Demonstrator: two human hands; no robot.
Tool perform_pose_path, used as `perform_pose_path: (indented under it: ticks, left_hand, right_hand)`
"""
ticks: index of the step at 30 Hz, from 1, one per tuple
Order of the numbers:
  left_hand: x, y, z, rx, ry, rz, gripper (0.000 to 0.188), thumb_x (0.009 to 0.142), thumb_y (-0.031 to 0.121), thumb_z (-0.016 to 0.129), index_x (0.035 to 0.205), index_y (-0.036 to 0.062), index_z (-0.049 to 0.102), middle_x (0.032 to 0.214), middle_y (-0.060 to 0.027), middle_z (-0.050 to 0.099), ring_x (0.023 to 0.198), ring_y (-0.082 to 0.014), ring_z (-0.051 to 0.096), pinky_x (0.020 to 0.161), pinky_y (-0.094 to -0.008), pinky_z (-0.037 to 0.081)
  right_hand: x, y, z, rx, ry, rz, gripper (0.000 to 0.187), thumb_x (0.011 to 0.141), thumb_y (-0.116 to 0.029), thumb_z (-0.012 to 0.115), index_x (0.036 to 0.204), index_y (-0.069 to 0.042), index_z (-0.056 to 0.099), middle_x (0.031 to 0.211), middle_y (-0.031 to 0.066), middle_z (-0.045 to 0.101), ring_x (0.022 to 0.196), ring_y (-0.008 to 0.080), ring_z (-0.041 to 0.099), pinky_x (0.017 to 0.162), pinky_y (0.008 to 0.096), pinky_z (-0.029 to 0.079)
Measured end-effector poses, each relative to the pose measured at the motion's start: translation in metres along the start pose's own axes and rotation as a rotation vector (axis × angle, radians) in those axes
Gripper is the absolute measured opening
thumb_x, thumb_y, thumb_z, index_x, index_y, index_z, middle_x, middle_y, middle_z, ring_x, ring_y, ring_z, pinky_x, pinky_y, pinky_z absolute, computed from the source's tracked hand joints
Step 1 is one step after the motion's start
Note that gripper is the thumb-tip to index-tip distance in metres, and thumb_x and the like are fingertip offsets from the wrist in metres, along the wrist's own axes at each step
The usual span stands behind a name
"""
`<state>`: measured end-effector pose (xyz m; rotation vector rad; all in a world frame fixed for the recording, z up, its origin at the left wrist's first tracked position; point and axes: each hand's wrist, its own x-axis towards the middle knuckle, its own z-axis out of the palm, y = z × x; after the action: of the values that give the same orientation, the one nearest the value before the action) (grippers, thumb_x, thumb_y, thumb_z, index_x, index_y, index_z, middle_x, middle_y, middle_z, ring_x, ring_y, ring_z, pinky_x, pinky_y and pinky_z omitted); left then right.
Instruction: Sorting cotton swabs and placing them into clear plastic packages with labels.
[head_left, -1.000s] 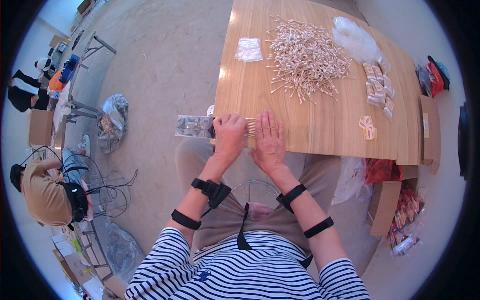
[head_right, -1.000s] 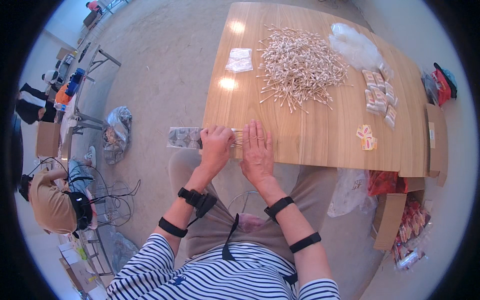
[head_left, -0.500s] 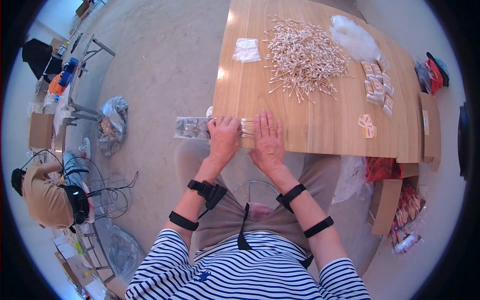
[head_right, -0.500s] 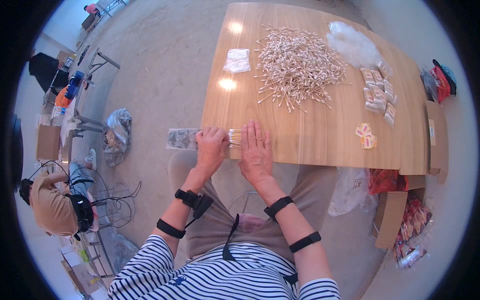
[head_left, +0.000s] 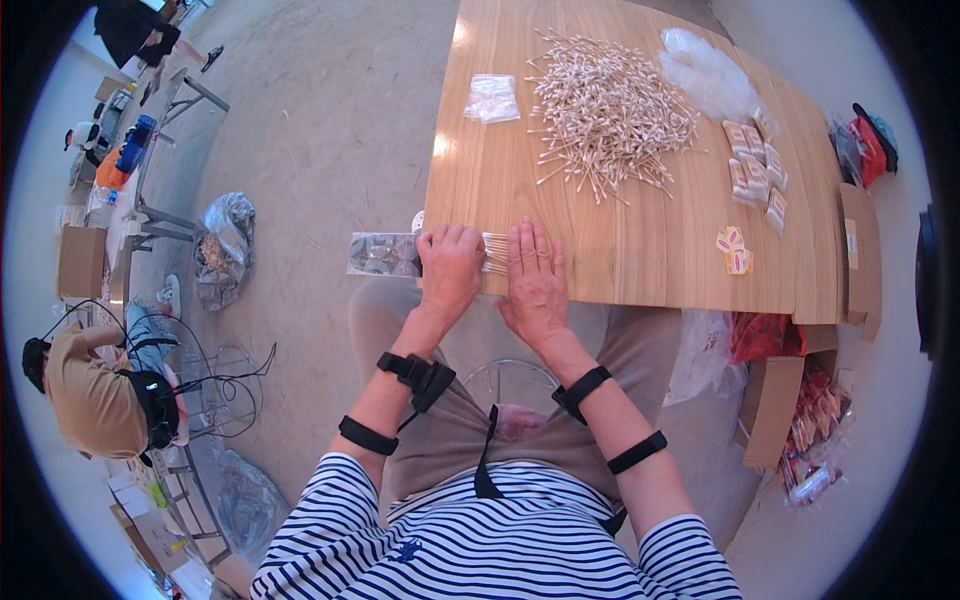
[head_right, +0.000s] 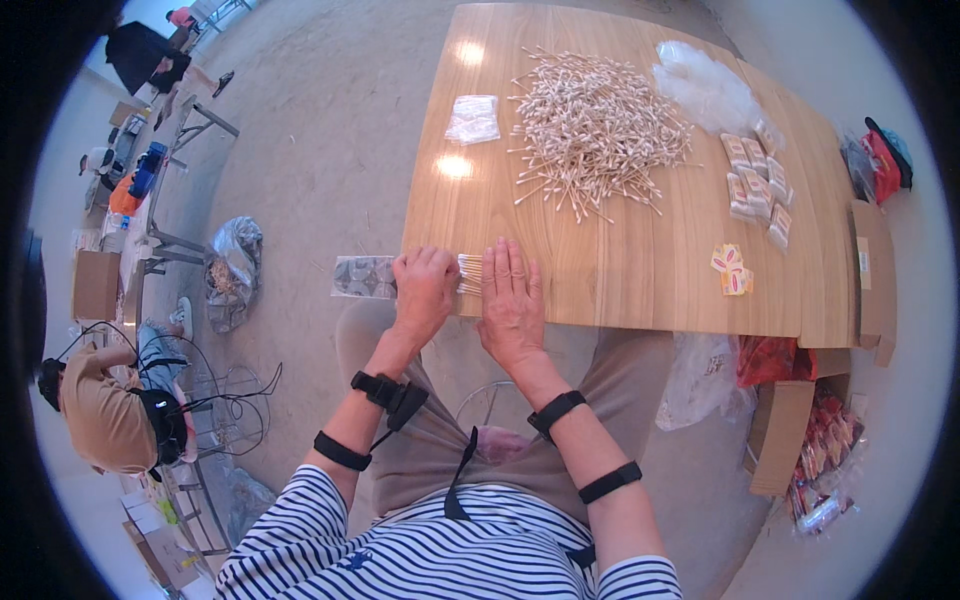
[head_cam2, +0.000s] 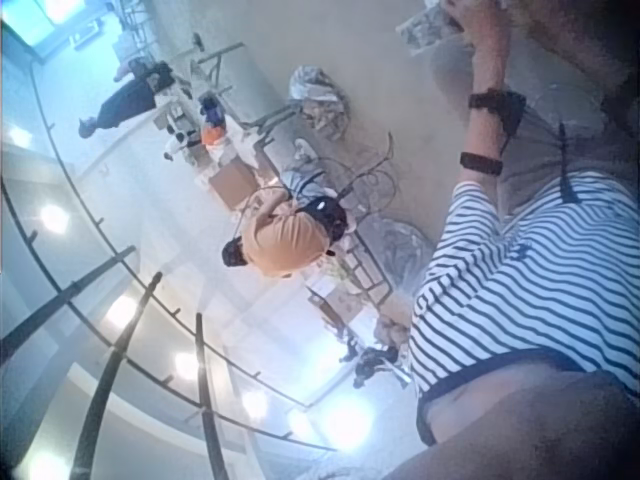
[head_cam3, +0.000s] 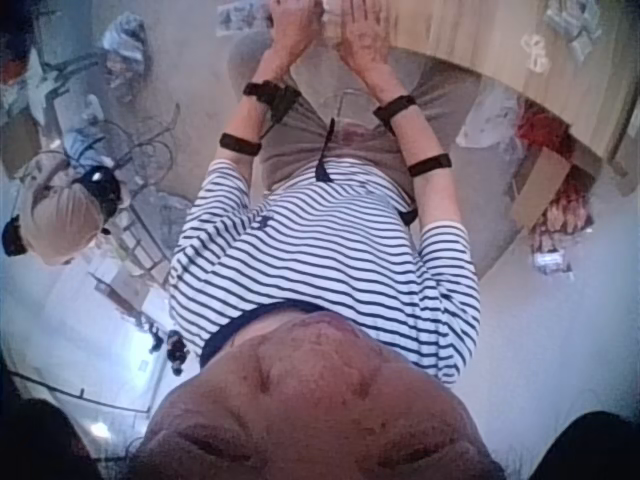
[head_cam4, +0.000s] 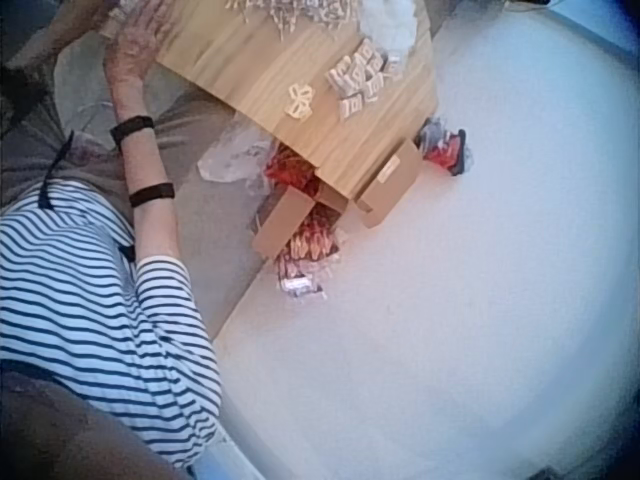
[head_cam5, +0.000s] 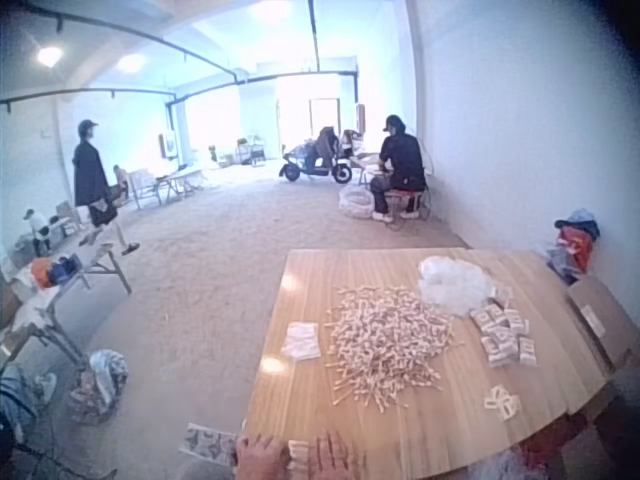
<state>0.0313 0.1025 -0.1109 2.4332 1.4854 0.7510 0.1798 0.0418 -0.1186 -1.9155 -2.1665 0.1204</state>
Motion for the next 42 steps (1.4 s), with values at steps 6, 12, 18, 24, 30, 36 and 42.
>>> perform_pose_path:
  ticks: [6,12,18,24,30,36,42]
  left_hand:
    - [-0.008,0.005,-0.003,-0.032,0.003,0.005,0.006,0.083,0.010,0.066,0.087,0.0113,0.062,0.090,-0.0064,0.060,0.098,-0.0278,0.056,0.090,-0.0452,0.036]
    - [-0.008,0.007,-0.003,-0.031,0.020,0.008,0.005,0.083,0.010,0.065,0.087,0.0113,0.063,0.088,-0.0058,0.060,0.095,-0.0270,0.056,0.088,-0.0436,0.036]
    - [-0.010,0.006,-0.003,-0.023,0.027,0.008,0.005,0.083,0.009,0.066,0.085,0.0106,0.063,0.085,-0.0052,0.059,0.091,-0.0267,0.057,0.086,-0.0417,0.036]
    - [-0.014,0.008,-0.007,-0.118,0.040,-0.055,0.009,0.084,0.009,0.066,0.093,0.0089,0.066,0.093,-0.0085,0.062,0.097,-0.0280,0.058,0.091,-0.0424,0.037]
    - [-0.002,0.009,-0.002,-1.008,0.126,-0.369,0.029,0.100,0.020,0.055,0.119,0.0005,0.065,0.126,-0.0138,0.063,0.126,-0.0234,0.053,0.110,-0.0349,0.034]
    - [-0.002,0.012,0.020,-1.249,0.048,-0.359,0.056,0.108,0.038,0.039,0.139,-0.0073,0.047,0.149,-0.0148,0.046,0.140,-0.0235,0.040,0.119,-0.0362,0.026]
    - [-0.005,0.019,0.021,-1.393,0.092,-0.386,0.057,0.109,0.039,0.035,0.142,-0.0062,0.044,0.151,-0.0168,0.043,0.143,-0.0246,0.036,0.122,-0.0384,0.021]
  right_hand:
    - [-0.001,0.001,0.000,0.006,0.005,-0.002,0.115,0.059,-0.029,0.088,0.152,0.001,0.028,0.159,0.0183,0.027,0.151,0.0317,0.020,0.122,0.0505,0.016]
    - [-0.001,0.001,0.002,0.011,0.006,0.000,0.115,0.059,-0.029,0.088,0.151,0.001,0.029,0.159,0.0182,0.027,0.151,0.0318,0.020,0.122,0.0506,0.016]
    - [0.000,0.000,0.003,0.011,0.009,0.003,0.115,0.058,-0.029,0.089,0.151,0.000,0.029,0.160,0.0180,0.027,0.151,0.0317,0.021,0.122,0.0506,0.016]
    - [0.000,0.000,0.001,0.026,0.008,0.005,0.114,0.058,-0.027,0.089,0.151,0.000,0.029,0.159,0.0178,0.028,0.151,0.0315,0.021,0.122,0.0506,0.017]
    - [0.000,-0.001,0.000,-0.001,0.021,0.001,0.114,0.058,-0.027,0.089,0.151,0.001,0.029,0.159,0.0189,0.028,0.151,0.0325,0.021,0.122,0.0507,0.017]
    - [0.003,-0.006,0.002,-0.031,-0.014,-0.012,0.113,0.058,-0.031,0.088,0.149,0.005,0.030,0.157,0.0248,0.027,0.150,0.0385,0.020,0.122,0.0505,0.016]
    - [0.007,-0.019,-0.007,-0.036,-0.049,0.001,0.097,0.067,-0.027,0.079,0.147,0.005,0.034,0.156,0.0250,0.028,0.149,0.0422,0.020,0.123,0.0497,0.015]
